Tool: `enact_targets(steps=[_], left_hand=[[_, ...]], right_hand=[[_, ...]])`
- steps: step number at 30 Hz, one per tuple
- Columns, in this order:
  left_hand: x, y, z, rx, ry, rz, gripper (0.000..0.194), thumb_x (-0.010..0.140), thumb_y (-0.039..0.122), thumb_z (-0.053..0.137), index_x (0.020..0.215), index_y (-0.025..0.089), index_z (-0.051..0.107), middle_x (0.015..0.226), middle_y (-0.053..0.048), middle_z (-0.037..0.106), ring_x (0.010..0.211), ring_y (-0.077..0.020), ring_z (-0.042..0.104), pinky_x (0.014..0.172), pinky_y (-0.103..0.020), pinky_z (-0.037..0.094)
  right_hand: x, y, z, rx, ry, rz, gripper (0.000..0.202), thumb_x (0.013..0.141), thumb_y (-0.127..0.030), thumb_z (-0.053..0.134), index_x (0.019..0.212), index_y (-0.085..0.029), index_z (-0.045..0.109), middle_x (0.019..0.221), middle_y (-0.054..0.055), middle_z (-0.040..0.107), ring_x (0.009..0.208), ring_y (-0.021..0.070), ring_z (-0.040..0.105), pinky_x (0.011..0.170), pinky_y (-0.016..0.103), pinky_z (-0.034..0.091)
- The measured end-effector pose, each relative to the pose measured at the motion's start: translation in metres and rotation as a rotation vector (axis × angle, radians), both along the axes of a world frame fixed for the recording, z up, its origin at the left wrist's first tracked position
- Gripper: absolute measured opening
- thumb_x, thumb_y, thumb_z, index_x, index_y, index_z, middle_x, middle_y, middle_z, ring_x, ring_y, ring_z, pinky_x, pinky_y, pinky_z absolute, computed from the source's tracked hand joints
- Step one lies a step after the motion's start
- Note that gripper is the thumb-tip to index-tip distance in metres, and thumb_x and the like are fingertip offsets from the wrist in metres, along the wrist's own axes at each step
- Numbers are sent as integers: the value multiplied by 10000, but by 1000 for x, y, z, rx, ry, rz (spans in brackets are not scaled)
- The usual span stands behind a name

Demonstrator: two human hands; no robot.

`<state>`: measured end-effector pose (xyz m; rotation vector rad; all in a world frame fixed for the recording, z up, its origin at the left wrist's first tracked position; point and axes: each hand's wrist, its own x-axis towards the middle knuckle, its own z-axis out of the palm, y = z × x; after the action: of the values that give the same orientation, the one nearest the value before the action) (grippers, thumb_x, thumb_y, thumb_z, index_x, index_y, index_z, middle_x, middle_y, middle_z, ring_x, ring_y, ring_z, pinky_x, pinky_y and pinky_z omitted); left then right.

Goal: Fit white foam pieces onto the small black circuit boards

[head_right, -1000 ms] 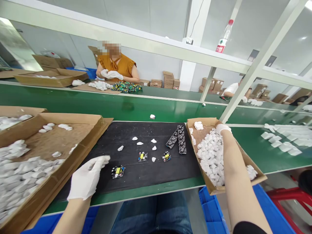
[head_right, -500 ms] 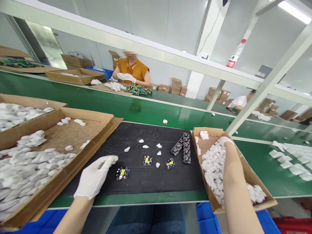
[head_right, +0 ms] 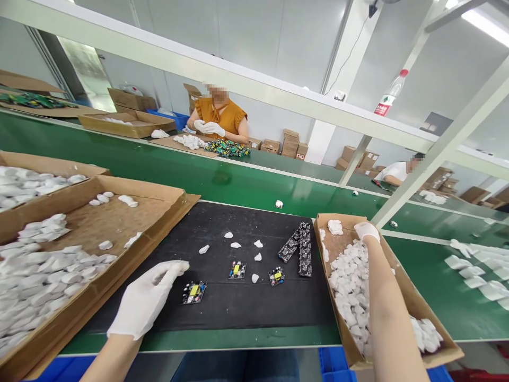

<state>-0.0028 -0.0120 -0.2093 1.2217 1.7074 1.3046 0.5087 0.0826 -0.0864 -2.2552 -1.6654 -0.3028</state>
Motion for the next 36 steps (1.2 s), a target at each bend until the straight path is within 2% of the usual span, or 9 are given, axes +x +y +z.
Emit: enact_targets(steps=[6,11,13,15,19,22,25,31,36], left_hand=[[3,-4,6,23,5,21,374,673,534,531,774,207,680,947,-56,691,974,-270,605,970,-419,417],[2,-4,2,81,-4,11,354,708,509,522,753,189,669,917,-67,680,943,-256,610,942,-407,444],[1,-3,1,109,6,12,338,730,487,517,754,185,667,912,-70,677,932,-249,614,925,-401,456],[2,-5,2,165,44,17,302,757,449,518,748,184,662,900,-71,673,909,-238,619,900,-392,469],[16,-21,15,441,215,-57,166,810,309,527,807,194,648,913,-67,661,905,-202,620,869,-345,482],[39,-40,36,611,373,-542,190,798,275,564,965,232,643,985,-66,655,924,-188,624,800,-298,507],[60,-51,55,622,440,-905,221,807,296,585,1022,284,635,874,-26,673,760,-144,636,719,-266,507],[62,-39,71,674,296,-674,158,769,234,641,925,204,646,783,-35,666,686,-131,621,646,-242,496],[67,-2,93,365,57,-694,116,748,263,623,710,154,635,734,-35,644,666,-139,614,619,-239,500]], right_hand=[[-28,-2,16,42,230,57,264,912,-251,517,1133,-115,566,1069,96,645,902,185,641,786,365,540],[-94,-84,20,-21,327,292,249,832,-329,590,1036,-226,689,1063,55,700,968,243,651,863,350,525],[-123,-132,12,-140,381,439,261,830,-370,577,1040,-269,694,1077,41,696,1004,269,638,897,408,514],[-152,-174,-4,-261,541,465,261,839,-406,558,1034,-295,693,1091,32,689,1007,251,637,859,365,541],[-211,-212,-47,-408,931,441,277,833,-439,559,962,-244,708,992,76,702,931,245,649,801,341,546],[-250,-205,-70,-301,1234,450,391,813,-414,597,1140,-200,589,773,48,673,716,192,630,727,352,533],[-272,-184,-70,-283,1382,551,471,762,-379,668,1168,-194,519,764,18,632,683,160,585,669,318,503],[-278,-147,-37,-390,1368,711,402,772,-368,655,1107,-178,541,760,14,617,686,144,554,686,310,469],[-282,-111,-19,-222,1305,798,401,763,-404,640,1068,-161,546,682,-6,576,592,127,520,598,292,469]])
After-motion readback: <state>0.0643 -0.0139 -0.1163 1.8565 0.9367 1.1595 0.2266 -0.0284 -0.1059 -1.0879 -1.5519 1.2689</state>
